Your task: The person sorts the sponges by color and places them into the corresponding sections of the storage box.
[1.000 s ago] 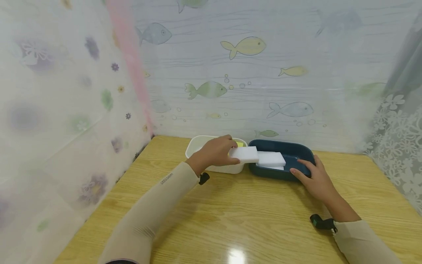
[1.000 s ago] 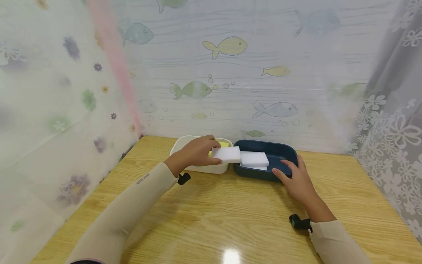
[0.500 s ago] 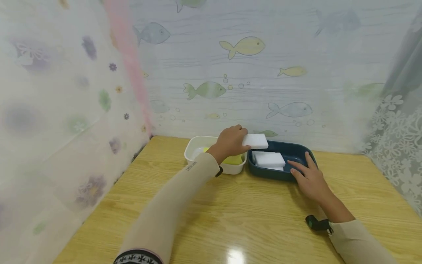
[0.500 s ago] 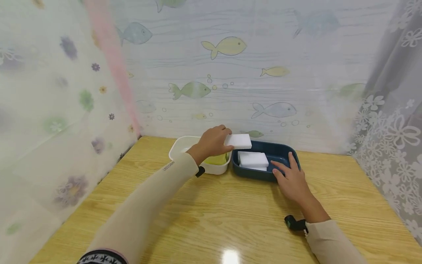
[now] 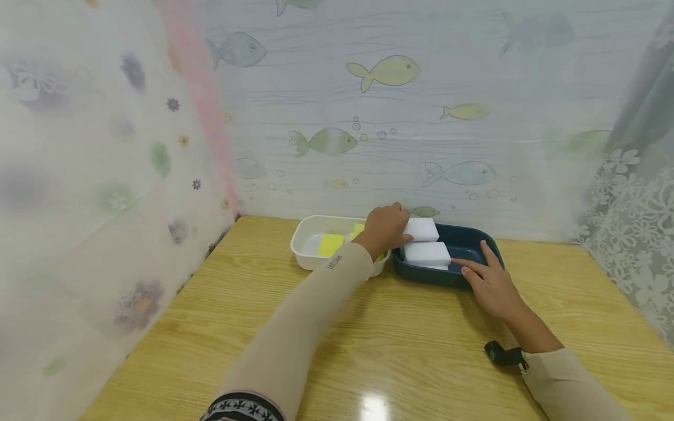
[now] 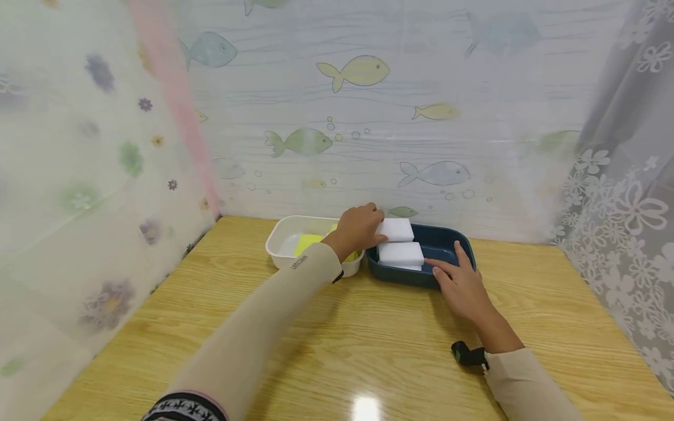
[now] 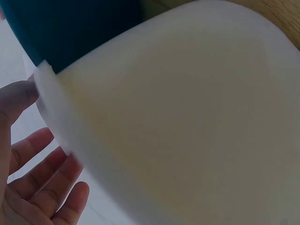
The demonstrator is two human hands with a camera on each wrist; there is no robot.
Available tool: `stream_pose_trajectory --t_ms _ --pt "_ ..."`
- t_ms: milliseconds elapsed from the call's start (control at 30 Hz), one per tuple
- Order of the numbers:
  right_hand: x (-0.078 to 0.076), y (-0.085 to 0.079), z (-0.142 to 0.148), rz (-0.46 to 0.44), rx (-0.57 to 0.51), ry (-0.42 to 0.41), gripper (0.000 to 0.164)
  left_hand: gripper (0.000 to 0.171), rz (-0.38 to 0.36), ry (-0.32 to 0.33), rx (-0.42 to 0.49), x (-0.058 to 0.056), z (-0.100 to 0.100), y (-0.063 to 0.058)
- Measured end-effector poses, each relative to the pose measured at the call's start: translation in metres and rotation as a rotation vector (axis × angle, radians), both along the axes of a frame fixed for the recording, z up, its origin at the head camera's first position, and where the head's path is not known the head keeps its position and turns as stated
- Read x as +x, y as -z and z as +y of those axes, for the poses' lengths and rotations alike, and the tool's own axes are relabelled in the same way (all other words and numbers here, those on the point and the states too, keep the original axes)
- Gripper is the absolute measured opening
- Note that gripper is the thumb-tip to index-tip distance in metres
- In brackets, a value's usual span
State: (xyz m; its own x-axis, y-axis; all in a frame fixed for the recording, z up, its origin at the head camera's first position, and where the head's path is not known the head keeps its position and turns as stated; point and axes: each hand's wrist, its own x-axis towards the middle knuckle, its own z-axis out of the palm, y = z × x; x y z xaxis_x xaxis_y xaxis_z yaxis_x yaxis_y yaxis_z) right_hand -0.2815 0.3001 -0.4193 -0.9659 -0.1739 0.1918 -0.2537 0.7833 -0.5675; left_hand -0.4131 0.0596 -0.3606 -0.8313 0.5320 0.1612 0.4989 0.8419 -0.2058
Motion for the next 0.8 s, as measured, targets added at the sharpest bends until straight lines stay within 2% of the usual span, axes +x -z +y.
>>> stream_pose_trajectory --t_ms 167,533,800 --pt "-0.001 -0.001 0.001 -0.02 -0.04 -0.005 0.046 0.054 -0.009 -0.004 -0.009 -0.002 0.002 0.002" --pt "0.001 -0.001 0.001 -0.022 -0.05 -0.023 0.044 0.047 -0.071 0.032 0.068 -0.002 0.004 0.009" --pt "-0.001 -0.002 0.0 -0.017 -0.045 -0.035 0.042 0.032 -0.152 0.021 0.062 -0.001 0.009 0.012"
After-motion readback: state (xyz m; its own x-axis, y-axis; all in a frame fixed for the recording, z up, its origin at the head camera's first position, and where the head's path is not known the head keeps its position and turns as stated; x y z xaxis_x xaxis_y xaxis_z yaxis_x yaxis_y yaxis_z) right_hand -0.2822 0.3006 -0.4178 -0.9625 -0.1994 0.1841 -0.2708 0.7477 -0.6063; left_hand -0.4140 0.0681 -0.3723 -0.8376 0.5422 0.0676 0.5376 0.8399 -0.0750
